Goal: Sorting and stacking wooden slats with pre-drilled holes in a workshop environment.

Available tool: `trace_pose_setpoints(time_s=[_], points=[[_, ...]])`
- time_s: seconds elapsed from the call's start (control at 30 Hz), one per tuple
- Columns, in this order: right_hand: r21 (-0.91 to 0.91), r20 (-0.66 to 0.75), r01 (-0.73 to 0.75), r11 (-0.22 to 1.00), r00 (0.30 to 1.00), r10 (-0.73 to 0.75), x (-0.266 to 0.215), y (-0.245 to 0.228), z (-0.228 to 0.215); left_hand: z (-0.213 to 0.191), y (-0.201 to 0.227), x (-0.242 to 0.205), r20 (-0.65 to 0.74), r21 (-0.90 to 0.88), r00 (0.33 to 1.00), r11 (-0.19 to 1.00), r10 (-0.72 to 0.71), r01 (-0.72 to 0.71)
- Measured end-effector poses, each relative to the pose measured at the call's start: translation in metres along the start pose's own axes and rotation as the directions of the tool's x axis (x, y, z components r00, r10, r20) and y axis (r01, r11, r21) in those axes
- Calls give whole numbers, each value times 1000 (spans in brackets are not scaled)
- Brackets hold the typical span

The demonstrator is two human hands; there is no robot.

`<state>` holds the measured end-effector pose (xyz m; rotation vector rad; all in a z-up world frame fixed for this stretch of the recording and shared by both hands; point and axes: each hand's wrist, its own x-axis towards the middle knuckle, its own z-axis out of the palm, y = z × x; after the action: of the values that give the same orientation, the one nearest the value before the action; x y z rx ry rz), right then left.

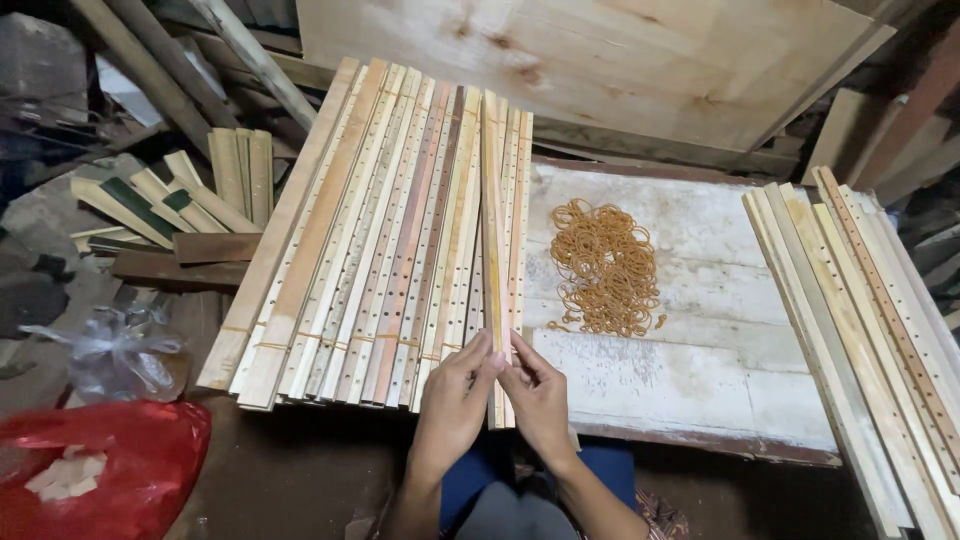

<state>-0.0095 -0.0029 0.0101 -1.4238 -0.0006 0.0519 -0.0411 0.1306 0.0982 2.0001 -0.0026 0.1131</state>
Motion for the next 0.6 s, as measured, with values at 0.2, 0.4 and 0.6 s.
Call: trace_pose_setpoints(time_s=[0.2, 0.4, 0.6], points=[[-185, 73, 62, 981, 996, -49, 15, -24, 23, -16, 7, -18, -25, 189, 1000, 982, 15, -10], [-399, 171, 93, 912, 985, -25, 18, -48, 31, -19, -8, -31, -100, 388, 985, 917, 143, -93], [-705, 180, 258, 660, 966, -186, 25, -44, 36, -17, -31, -31, -106, 408, 983, 908, 151, -95]])
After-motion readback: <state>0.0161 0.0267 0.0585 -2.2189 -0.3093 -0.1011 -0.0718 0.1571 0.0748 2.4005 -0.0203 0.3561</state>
